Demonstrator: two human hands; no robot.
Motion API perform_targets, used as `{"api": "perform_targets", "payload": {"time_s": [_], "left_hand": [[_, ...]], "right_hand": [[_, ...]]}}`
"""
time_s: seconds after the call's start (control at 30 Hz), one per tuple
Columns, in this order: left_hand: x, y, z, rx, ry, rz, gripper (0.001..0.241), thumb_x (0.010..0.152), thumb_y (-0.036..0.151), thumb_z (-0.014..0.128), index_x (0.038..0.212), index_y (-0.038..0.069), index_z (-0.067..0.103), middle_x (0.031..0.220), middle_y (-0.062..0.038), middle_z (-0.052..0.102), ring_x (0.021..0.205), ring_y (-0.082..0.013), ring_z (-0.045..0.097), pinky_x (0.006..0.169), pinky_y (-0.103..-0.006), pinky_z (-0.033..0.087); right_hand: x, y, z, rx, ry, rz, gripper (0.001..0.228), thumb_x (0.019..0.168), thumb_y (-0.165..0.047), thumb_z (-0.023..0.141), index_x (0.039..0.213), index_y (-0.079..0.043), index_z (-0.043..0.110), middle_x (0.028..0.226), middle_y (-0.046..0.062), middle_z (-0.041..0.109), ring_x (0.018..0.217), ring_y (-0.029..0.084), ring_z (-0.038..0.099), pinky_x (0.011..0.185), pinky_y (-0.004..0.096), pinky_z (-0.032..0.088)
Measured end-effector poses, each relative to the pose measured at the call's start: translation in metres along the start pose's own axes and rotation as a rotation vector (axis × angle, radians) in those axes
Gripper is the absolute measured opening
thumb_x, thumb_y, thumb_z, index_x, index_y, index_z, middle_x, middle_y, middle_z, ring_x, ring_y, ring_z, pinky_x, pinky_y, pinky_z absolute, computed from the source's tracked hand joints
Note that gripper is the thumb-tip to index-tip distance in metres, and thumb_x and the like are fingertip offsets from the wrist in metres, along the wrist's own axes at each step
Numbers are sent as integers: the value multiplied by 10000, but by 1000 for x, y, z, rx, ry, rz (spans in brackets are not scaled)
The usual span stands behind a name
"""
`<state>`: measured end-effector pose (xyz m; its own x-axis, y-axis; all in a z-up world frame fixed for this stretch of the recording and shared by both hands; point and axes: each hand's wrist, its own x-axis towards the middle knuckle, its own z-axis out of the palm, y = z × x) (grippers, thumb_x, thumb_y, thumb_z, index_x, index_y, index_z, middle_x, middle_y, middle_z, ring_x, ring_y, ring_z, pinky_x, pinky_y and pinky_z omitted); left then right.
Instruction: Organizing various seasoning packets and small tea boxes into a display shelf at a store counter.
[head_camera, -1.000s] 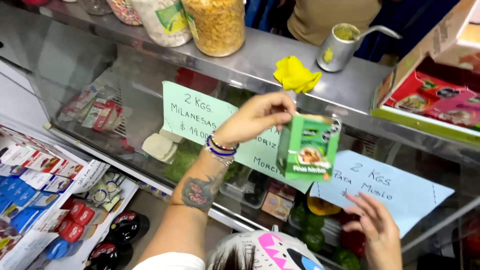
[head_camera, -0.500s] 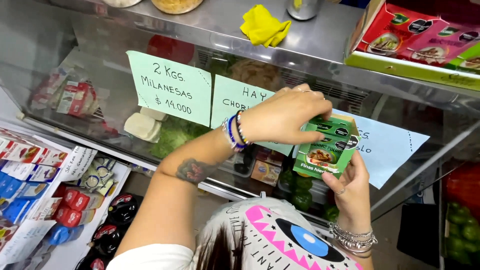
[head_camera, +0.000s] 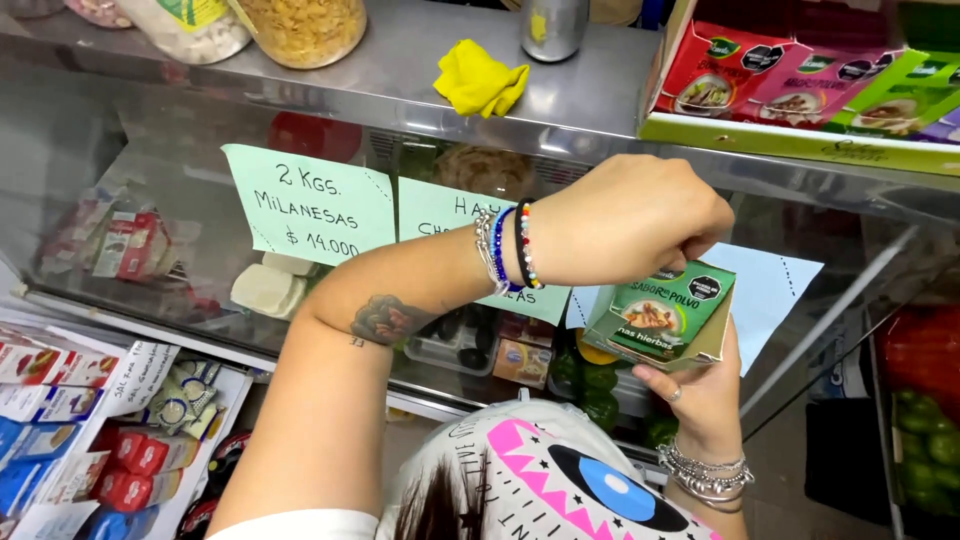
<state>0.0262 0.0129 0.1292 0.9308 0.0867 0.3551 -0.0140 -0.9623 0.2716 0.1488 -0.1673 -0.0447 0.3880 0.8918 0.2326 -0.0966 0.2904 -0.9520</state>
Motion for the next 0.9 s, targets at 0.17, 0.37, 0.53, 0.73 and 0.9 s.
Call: {"api": "perform_targets", "payload": {"time_s": [0.17, 0.37, 0.53, 0.73, 0.9], "left_hand": [[2, 3, -12, 19, -42, -58, 161, 741, 109, 788, 770, 180, 646, 740, 20, 741, 756, -291, 703, 545, -499, 482], [-32, 9, -24, -218, 234, 22, 671, 957, 578, 543, 1406, 85, 473, 1361, -135, 615, 1277, -293, 607, 1093, -460, 488], [-54, -1, 36, -480, 165, -357, 995, 793, 623, 607, 1538, 26, 324, 1519, -201, 505, 1362, -335, 535, 1085, -460, 466], [-85, -29, 68, -622, 251, -521, 1087, 686, 691, 581, 1538, 51, 367, 1429, -172, 592, 1264, -288, 614, 984, -386, 549], [-128, -86, 23, -321, 529, -449, 829, 895, 652, 527, 1531, 133, 413, 1389, -107, 635, 1274, -251, 619, 1093, -408, 535]], "right_hand": [[9, 4, -2, 37, 9, -33, 1009, 598, -113, 857, 1483, -11, 384, 1386, 181, 570, 1275, 311, 588, 1065, 490, 566], [31, 14, 0, 139, 65, -84, 993, 678, -215, 833, 1541, -38, 374, 1448, 135, 547, 1278, 281, 584, 1050, 452, 538], [47, 55, -26, 304, 153, -131, 903, 660, -204, 843, 1449, 21, 466, 1352, 195, 615, 1188, 304, 630, 1061, 430, 530], [64, 40, -5, 5, 129, -50, 808, 758, -114, 732, 1516, 5, 479, 1382, 176, 607, 1151, 257, 630, 918, 324, 533], [57, 17, 20, -152, 11, -61, 840, 780, 89, 525, 1594, 16, 332, 1590, 275, 418, 1388, 379, 463, 1133, 442, 410]]}}
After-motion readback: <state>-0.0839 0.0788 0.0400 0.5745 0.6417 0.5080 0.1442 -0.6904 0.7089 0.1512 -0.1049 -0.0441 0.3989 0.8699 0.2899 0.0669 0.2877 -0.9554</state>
